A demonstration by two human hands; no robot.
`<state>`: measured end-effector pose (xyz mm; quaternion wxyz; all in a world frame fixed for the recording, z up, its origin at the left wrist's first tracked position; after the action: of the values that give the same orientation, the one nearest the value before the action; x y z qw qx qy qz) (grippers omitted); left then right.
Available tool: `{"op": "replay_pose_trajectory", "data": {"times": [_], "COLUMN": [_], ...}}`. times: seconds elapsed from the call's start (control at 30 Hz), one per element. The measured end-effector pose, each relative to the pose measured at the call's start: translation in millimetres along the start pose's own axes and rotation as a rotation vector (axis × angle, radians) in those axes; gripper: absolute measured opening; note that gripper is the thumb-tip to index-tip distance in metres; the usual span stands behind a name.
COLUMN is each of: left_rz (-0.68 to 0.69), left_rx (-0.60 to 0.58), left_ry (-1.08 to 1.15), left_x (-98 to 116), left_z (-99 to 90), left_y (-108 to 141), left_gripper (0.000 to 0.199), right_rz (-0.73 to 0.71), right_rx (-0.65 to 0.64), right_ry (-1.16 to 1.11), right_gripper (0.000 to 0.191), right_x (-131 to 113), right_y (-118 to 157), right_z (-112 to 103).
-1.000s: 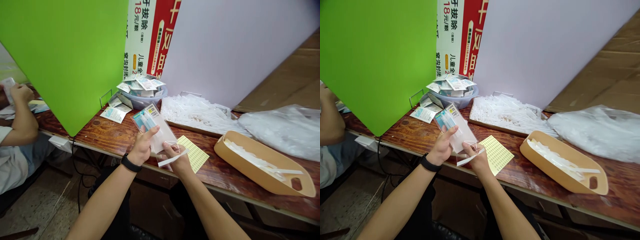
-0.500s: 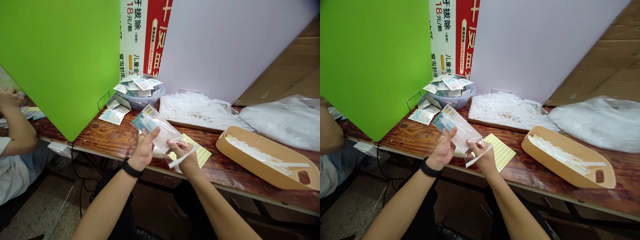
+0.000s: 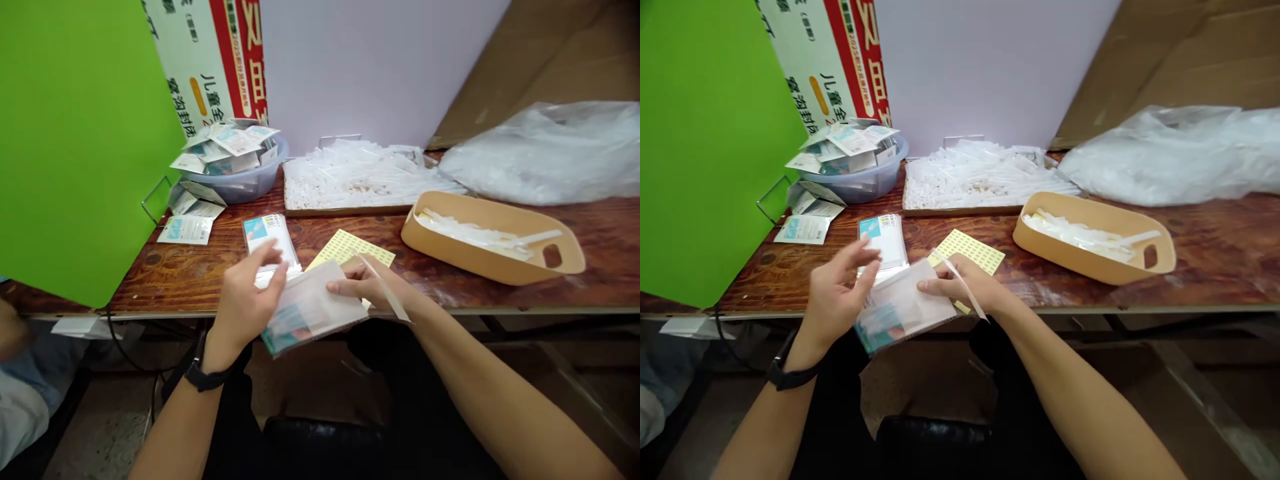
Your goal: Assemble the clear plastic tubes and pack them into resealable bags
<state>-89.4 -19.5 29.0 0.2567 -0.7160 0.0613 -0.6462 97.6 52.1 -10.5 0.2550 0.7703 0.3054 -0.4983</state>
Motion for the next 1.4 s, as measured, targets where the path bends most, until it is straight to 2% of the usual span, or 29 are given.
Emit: {"op": "replay_pose_trajectory", "data": {"times": [0.07, 0.13, 0.17, 0.23, 0.43, 0.57, 0.63, 0.77, 0.87, 1.03, 1.13, 1.27, 1.4], "left_rz": [-0.075, -0.115, -0.132, -0.194, -0.405, -0.467, -0.440, -0.303, -0.248, -0.240, -0.260, -0.210, -0.397], "left_rx": [-0.284, -0.487, -0.537, -0.559, -0.463, -0.413, -0.300, 0.005, 0.138, 0.173, 0.196, 0.226, 0.201], "left_ry": [-0.040, -0.118, -0.144, -0.128, 0.073, 0.146, 0.162, 0.216, 0.262, 0.281, 0.334, 0.286, 0.361], "left_x": [2.0, 2.4, 1.8, -1.0, -12.1, -16.0, -18.4, -23.0, -23.4, -19.4, -18.9, -7.9, 4.8], "left_z": [17.2, 30.2, 34.1, 38.4, 41.8, 42.8, 38.3, 22.9, 16.5, 16.1, 12.7, 4.4, 3.1], "left_y": [4.4, 6.8, 6.8, 5.4, 6.0, 7.7, 5.1, -0.8, -0.3, 1.0, -0.7, 0.3, 9.9], "left_gripper": [0.027, 0.015, 0.016, 0.022, 0.021, 0.017, 0.018, 0.020, 0.021, 0.020, 0.014, 0.008, 0.016], "right_rz": [-0.050, -0.098, -0.116, -0.126, -0.005, 0.020, 0.001, -0.063, -0.134, -0.142, -0.130, -0.090, -0.070], "right_rx": [-0.088, -0.161, -0.187, -0.227, -0.281, -0.288, -0.209, 0.114, 0.257, 0.406, 0.485, 0.529, 0.538], "right_ry": [0.060, 0.116, 0.134, 0.148, 0.177, 0.162, 0.117, -0.177, -0.267, -0.171, -0.186, -0.172, -0.166], "right_gripper": [0.038, 0.041, 0.042, 0.044, 0.047, 0.047, 0.049, 0.061, 0.056, 0.032, 0.024, 0.023, 0.028], "right_x": [-8.4, -14.9, -16.8, -18.1, -14.5, -13.6, -12.4, -8.9, -10.1, -14.0, -16.0, -23.4, -35.3], "right_y": [2.0, 1.7, 1.1, 0.1, 2.7, 3.0, -0.1, -6.5, -5.9, -1.3, 0.6, 5.5, 15.6], "right_z": [6.3, 12.1, 14.2, 17.0, 18.7, 21.7, 20.5, 10.5, 8.9, 13.1, 11.5, 8.9, 11.0]}}
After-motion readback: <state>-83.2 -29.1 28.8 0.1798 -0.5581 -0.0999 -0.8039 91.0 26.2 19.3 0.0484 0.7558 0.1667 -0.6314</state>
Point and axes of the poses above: each hand's wrist, its own y-axis away from the middle knuckle, its own z-axis out of the palm, x = y × z, the point moved 4 cm from there along -y, towards the middle knuckle, and after that the axes turned 14 degrees about y, right-handed, at the moved point
